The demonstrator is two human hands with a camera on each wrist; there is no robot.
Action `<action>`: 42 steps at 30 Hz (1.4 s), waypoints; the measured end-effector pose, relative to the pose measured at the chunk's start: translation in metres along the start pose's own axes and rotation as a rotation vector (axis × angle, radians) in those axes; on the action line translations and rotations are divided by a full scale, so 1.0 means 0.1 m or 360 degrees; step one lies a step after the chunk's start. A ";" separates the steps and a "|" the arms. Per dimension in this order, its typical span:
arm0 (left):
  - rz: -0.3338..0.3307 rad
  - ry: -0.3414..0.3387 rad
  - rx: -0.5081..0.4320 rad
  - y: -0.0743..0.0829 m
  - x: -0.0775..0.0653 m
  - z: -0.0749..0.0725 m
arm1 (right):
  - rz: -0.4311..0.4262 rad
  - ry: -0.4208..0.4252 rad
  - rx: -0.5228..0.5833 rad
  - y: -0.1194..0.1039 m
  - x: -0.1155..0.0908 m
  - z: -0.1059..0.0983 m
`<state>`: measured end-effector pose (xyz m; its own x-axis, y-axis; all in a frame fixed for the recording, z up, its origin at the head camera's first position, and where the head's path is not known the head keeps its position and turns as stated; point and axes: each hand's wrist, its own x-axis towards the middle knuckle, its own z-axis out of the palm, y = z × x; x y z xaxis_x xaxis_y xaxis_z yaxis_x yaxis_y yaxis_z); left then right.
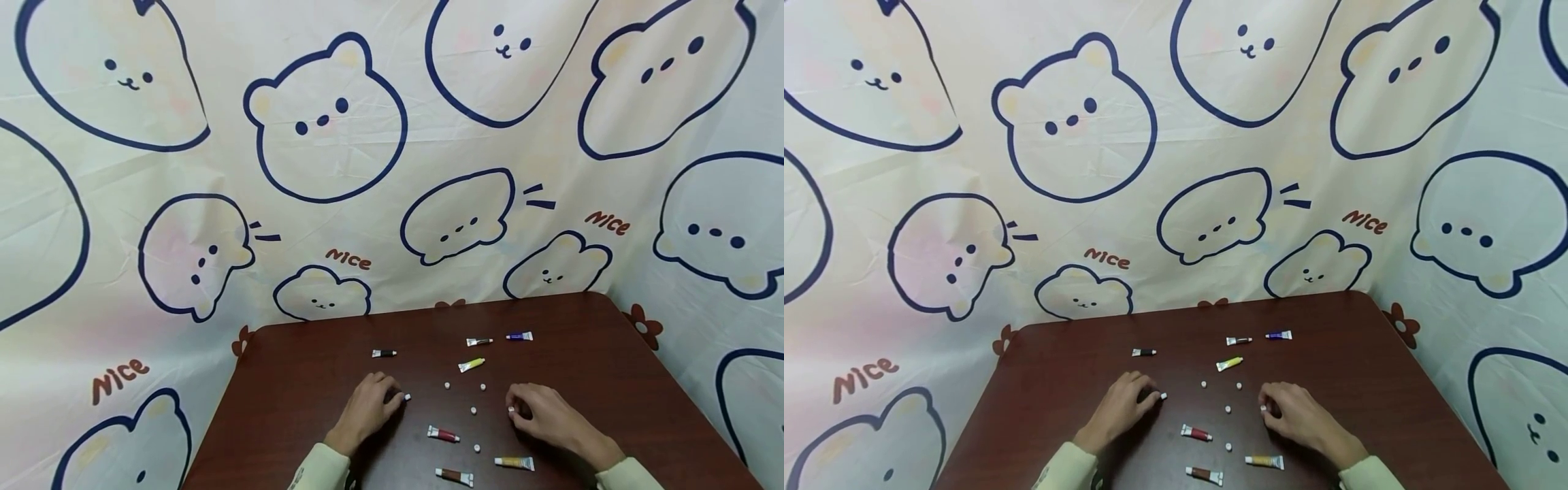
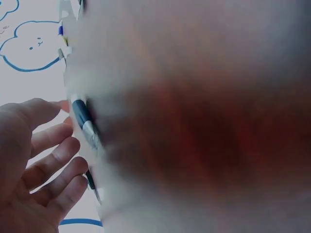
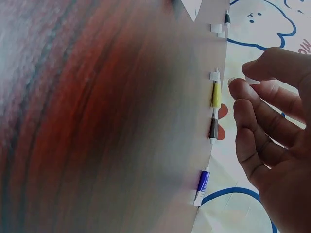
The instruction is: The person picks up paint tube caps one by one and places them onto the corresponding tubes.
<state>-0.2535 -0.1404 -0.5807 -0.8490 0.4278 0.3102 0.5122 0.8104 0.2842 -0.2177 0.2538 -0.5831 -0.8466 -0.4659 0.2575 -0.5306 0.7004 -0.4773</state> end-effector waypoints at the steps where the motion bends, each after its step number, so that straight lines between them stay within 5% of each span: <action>1: -0.0015 0.0008 0.0003 0.00 0.02 -0.01 | -0.0010 0.0013 -0.0005 0.00 0.00 0.00; 18: -0.0101 0.0040 0.0105 -0.17 0.45 -0.07 | -0.0058 0.0093 -0.0035 -0.02 -0.01 0.00; 31: 0.0001 0.0143 0.0194 -0.24 0.60 0.03 | -0.0086 0.0151 -0.0009 -0.06 0.03 0.01; 42: -0.0069 0.0065 0.0258 -0.31 0.68 0.08 | -0.0052 0.0185 -0.0034 -0.10 0.03 0.02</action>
<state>-0.3282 -0.1326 -0.5756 -0.8620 0.3774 0.3383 0.4451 0.8830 0.1491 -0.2151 0.2445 -0.5796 -0.8272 -0.4239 0.3688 -0.5578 0.6979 -0.4491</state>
